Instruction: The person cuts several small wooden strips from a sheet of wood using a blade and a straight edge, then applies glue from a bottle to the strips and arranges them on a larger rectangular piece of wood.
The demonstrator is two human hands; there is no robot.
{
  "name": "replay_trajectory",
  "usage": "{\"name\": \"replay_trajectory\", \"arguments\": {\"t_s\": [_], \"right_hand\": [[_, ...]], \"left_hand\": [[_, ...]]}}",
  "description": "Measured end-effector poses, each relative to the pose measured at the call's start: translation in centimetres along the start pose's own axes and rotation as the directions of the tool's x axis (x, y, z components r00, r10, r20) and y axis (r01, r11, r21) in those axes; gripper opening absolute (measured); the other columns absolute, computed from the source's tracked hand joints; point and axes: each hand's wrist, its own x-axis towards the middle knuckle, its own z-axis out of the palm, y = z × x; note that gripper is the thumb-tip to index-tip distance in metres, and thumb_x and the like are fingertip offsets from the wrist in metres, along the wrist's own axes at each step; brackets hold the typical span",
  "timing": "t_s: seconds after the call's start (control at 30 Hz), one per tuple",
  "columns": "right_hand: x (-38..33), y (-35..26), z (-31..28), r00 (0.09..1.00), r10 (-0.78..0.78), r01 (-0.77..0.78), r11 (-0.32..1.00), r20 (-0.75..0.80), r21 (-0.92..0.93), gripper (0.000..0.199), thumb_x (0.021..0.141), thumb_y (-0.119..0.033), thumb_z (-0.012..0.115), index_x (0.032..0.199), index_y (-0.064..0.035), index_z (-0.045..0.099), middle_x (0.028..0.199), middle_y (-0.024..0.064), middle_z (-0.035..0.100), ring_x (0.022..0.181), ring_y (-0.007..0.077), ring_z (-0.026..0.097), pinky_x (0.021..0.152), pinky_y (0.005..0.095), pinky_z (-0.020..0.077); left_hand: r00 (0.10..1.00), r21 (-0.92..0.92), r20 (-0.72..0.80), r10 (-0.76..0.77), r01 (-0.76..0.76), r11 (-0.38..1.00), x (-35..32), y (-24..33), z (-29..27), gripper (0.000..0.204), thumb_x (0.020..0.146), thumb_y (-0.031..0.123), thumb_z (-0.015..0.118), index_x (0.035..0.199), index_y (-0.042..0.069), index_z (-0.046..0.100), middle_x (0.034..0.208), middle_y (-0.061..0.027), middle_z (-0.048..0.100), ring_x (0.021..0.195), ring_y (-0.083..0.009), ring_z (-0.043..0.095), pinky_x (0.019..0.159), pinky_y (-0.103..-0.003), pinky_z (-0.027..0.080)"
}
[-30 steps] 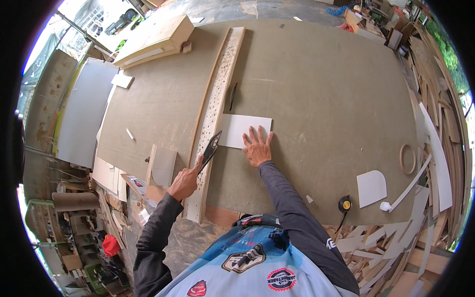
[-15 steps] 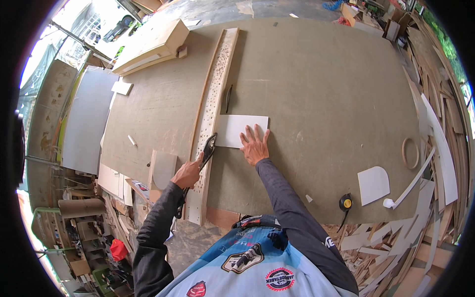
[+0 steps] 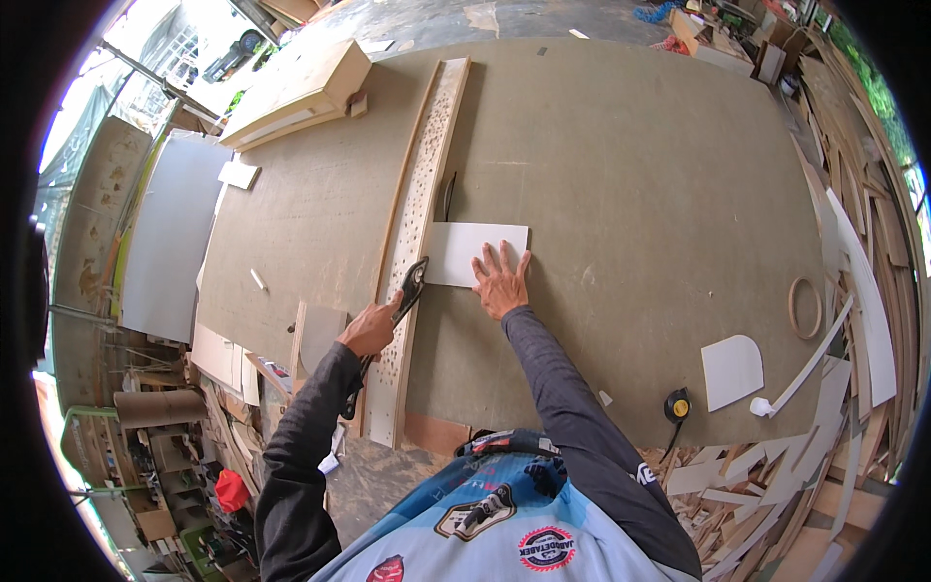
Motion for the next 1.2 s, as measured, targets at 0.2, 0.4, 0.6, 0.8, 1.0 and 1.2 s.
{"name": "replay_trajectory", "arguments": {"t_s": [0.2,0.4,0.6,0.8,1.0,1.2], "right_hand": [[0.6,0.3,-0.4,1.0,-0.002,0.002,1.0,0.01,0.005,0.06,0.102,-0.045,0.051,0.157,-0.0219,0.041,0.17,0.0065,0.022,0.157,0.0395,0.012,0.116,0.0784,0.01],[1.5,0.6,-0.4,1.0,0.004,-0.004,1.0,0.004,-0.015,0.061,0.102,-0.046,0.051,0.157,-0.0224,0.041,0.17,0.0062,0.022,0.157,0.0385,0.012,0.116,0.0783,0.011],[3.2,1.7,-0.3,0.999,0.001,-0.002,1.0,-0.049,-0.02,0.06,0.1,-0.044,0.055,0.155,-0.0224,0.044,0.168,0.0064,0.025,0.156,0.0385,0.014,0.114,0.0798,0.0128],[4.7,2.6,-0.9,0.999,0.003,-0.004,1.0,-0.052,-0.013,0.06,0.099,-0.043,0.058,0.153,-0.0211,0.046,0.168,0.0078,0.025,0.156,0.0395,0.015,0.114,0.0801,0.0143],[6.3,3.4,-1.7,1.0,0.004,-0.005,1.0,-0.029,-0.018,0.06,0.099,-0.044,0.056,0.154,-0.021,0.045,0.168,0.008,0.025,0.156,0.0395,0.015,0.114,0.0799,0.0147],[8.1,4.4,-1.6,0.999,0.012,-0.014,0.999,-0.037,-0.053,0.061,0.1,-0.046,0.055,0.155,-0.0239,0.043,0.169,0.0055,0.024,0.156,0.0381,0.015,0.114,0.0801,0.0132]], "left_hand": [[0.999,-0.003,-0.025,0.037,-0.037,0.999,0.9,0.0,-0.5,0.08,0.075,-0.011,0.042,0.153,-0.011,0.028,0.069,-0.0262,0.064,0.048,-0.0311,0.066,0.048,-0.042,0.059],[0.996,0.022,-0.049,0.074,-0.073,0.997,1.9,-0.4,-0.7,0.08,0.075,-0.011,0.041,0.154,-0.01,0.029,0.07,-0.0257,0.064,0.047,-0.0319,0.066,0.046,-0.042,0.058],[0.999,-0.016,-0.041,0.025,-0.026,1.0,3.3,0.8,-2.0,0.08,0.075,-0.011,0.04,0.154,-0.009,0.03,0.07,-0.0264,0.064,0.047,-0.0322,0.065,0.046,-0.043,0.058],[0.998,0.032,-0.065,0.015,-0.013,0.999,5.1,1.2,-2.8,0.077,0.076,-0.011,0.04,0.152,-0.009,0.034,0.071,-0.0269,0.064,0.047,-0.0323,0.066,0.044,-0.043,0.057],[0.998,-0.037,-0.046,-0.041,0.04,0.999,6.4,2.1,-4.0,0.077,0.077,-0.01,0.04,0.153,-0.006,0.035,0.07,-0.0256,0.064,0.045,-0.0313,0.065,0.044,-0.042,0.057],[0.998,-0.009,-0.046,-0.045,0.045,0.999,8.0,2.8,-5.1,0.077,0.077,-0.008,0.04,0.153,-0.005,0.035,0.072,-0.0257,0.064,0.045,-0.031,0.065,0.044,-0.042,0.058]]}}
